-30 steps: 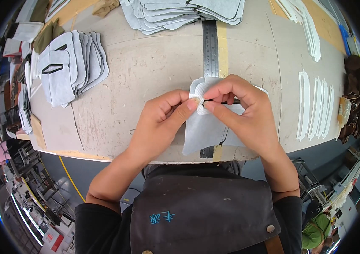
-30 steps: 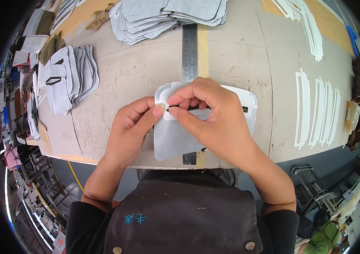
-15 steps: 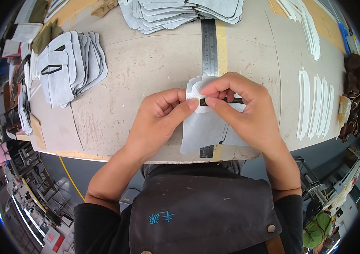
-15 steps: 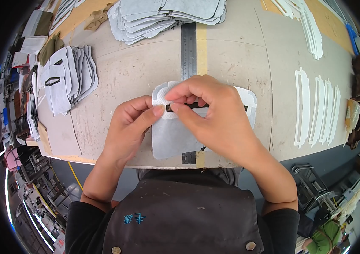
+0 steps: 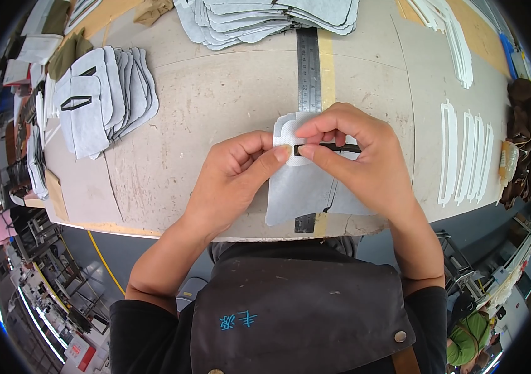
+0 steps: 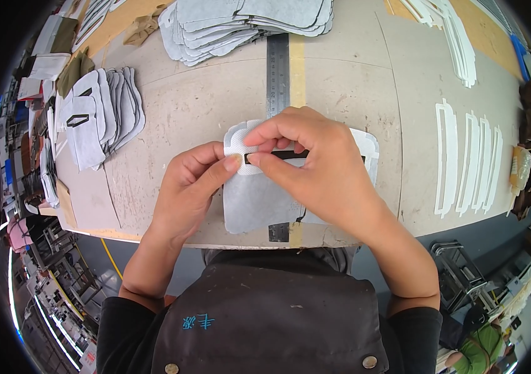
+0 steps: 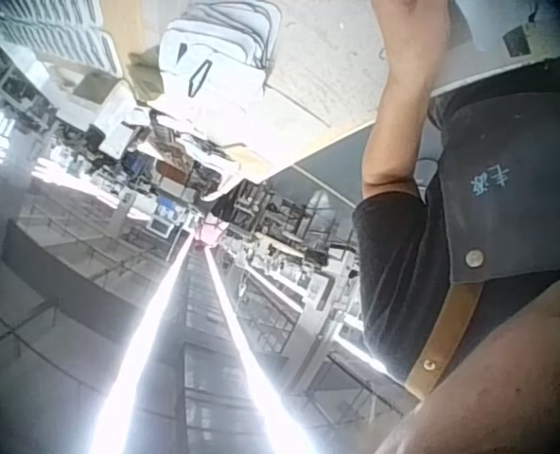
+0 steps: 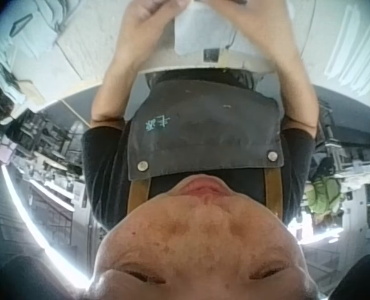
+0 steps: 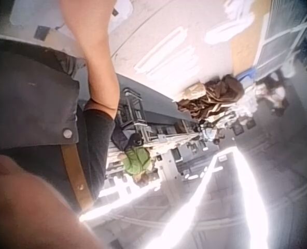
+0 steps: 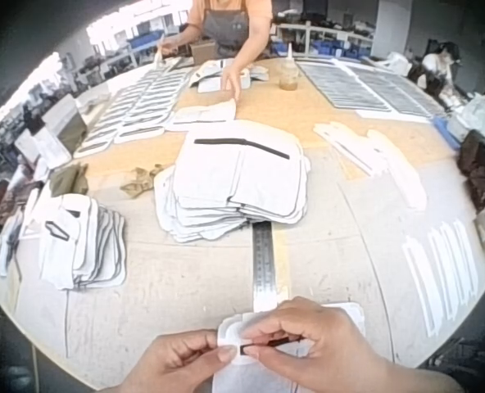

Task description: Assembling leather pouches by aligning and pressing together pieces with zippers and adhesive strips.

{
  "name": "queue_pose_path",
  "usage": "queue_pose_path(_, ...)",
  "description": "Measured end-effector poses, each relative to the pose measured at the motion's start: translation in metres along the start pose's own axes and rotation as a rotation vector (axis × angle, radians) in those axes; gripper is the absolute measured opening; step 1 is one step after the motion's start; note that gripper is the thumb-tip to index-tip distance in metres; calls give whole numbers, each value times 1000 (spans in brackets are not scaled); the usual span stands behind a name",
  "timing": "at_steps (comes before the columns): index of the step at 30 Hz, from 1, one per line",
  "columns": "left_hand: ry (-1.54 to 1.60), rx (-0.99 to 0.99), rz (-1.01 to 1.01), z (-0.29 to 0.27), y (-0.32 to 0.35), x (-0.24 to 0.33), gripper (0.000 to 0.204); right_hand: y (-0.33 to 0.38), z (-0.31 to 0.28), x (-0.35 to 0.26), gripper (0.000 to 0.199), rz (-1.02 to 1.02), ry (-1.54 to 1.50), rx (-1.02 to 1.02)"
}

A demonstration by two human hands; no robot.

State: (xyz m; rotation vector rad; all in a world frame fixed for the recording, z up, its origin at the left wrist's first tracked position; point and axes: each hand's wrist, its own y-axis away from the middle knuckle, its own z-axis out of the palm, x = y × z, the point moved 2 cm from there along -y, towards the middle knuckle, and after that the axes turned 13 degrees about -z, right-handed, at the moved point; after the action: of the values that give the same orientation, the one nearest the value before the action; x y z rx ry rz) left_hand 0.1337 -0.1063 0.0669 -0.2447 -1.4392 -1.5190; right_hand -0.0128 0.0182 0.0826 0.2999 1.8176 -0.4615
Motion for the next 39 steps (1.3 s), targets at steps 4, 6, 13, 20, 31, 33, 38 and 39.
queue_pose_path(4,-5,-4,-1,0,1,1,22,-3,0,1,17,16,-21,-31)
queue_pose_path(6,13,2,-2,1,1,1,22,-4,1,1,17,12,-21,-33)
queue_pose_path(13,16,-22,-2,-3,0,1,21,-8,2,0,17,66,-46,-33)
queue_pose_path(20,61,-25,-63,-5,-3,2,17,-8,1,2,15,76,-92,-62)
queue_pose_path(31,71,-19,-71,-10,-2,-2,16,-2,4,9,17,52,-35,-48)
queue_pose_path(33,-480,323,6,-16,-1,-2,13,2,8,13,18,-11,49,-29)
queue_pose_path(38,-1073,548,681,-24,-2,-15,24,17,28,31,23,-370,430,-39)
queue_pose_path(39,-1167,476,886,-23,-1,-17,31,19,31,35,23,-365,428,-43)
